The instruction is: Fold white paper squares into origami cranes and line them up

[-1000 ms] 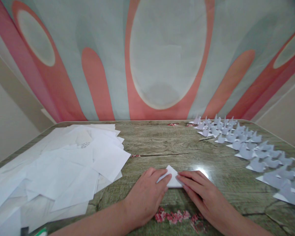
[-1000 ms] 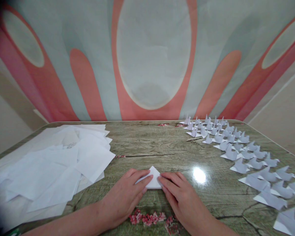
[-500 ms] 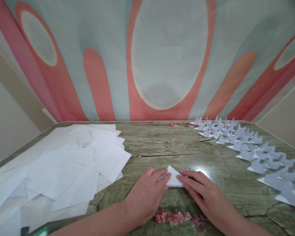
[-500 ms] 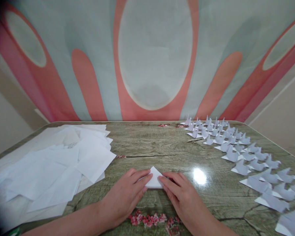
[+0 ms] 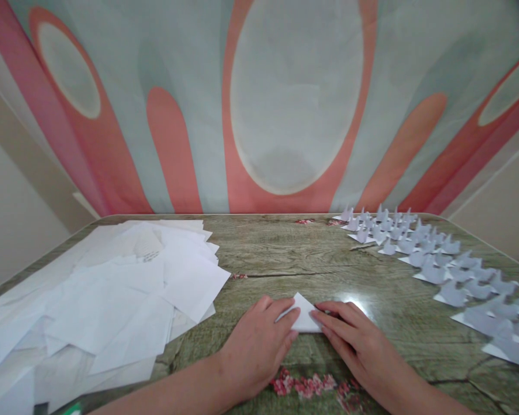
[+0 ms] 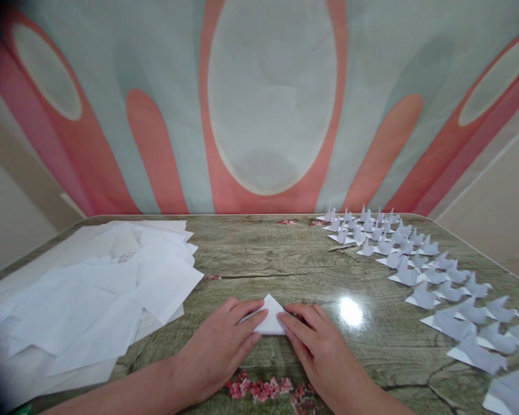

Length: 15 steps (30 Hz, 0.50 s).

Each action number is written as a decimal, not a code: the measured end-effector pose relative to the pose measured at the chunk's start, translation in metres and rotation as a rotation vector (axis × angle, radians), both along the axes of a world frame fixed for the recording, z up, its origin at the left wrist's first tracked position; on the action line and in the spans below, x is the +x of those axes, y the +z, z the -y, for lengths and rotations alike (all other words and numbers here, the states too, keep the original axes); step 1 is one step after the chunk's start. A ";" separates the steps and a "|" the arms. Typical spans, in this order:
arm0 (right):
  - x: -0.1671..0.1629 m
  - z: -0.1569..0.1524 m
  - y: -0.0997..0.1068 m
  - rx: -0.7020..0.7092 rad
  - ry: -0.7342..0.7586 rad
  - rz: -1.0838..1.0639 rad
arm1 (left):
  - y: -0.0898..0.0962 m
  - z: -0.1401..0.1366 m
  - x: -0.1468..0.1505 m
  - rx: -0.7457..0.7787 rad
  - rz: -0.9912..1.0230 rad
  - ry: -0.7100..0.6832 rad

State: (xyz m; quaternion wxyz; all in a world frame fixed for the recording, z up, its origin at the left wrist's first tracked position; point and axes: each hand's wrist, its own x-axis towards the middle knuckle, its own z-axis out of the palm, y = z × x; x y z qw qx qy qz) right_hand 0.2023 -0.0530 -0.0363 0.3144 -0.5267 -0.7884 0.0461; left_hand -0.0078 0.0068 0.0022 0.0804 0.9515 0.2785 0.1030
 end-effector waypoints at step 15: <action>-0.002 0.002 0.003 0.021 -0.008 0.120 | 0.000 0.000 0.000 0.022 -0.048 0.017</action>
